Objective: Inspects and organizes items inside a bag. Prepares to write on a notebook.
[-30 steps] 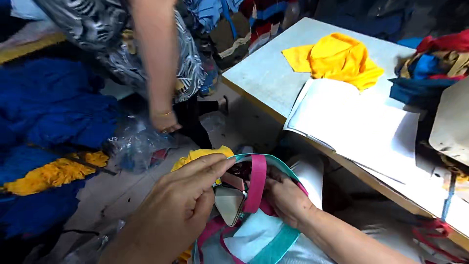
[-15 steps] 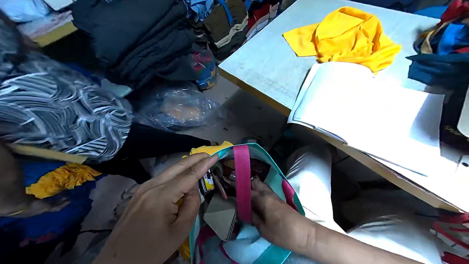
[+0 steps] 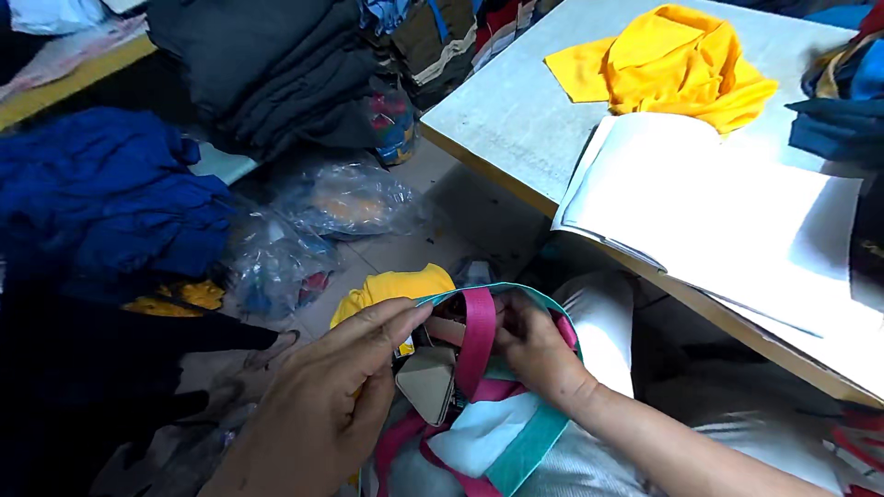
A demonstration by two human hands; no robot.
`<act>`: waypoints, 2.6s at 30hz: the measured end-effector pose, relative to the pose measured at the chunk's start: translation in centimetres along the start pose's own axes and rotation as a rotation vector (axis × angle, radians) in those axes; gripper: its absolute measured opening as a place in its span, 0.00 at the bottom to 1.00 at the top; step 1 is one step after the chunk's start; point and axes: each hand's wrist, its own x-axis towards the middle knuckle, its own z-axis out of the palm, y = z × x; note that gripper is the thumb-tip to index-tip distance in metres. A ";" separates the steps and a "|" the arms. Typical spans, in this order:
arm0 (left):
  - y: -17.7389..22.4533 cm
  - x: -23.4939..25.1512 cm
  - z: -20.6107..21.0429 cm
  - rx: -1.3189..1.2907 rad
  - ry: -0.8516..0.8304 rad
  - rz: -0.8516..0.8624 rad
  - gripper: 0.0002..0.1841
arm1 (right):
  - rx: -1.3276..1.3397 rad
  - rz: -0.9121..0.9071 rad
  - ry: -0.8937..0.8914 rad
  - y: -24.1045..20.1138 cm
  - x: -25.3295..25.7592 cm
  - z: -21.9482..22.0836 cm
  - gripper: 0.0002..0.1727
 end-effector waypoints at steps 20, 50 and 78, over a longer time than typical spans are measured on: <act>-0.9 -0.4 -0.1 -0.013 -0.004 -0.028 0.23 | -0.105 -0.047 -0.187 0.5 -0.2 0.1 0.14; -1.6 0.0 1.3 0.219 0.011 -0.008 0.22 | -0.129 -0.077 -0.191 0.3 0.9 -0.5 0.13; -2.2 -1.8 3.5 -0.008 -0.286 -0.065 0.20 | -0.267 -0.115 -0.341 1.1 1.6 -0.7 0.11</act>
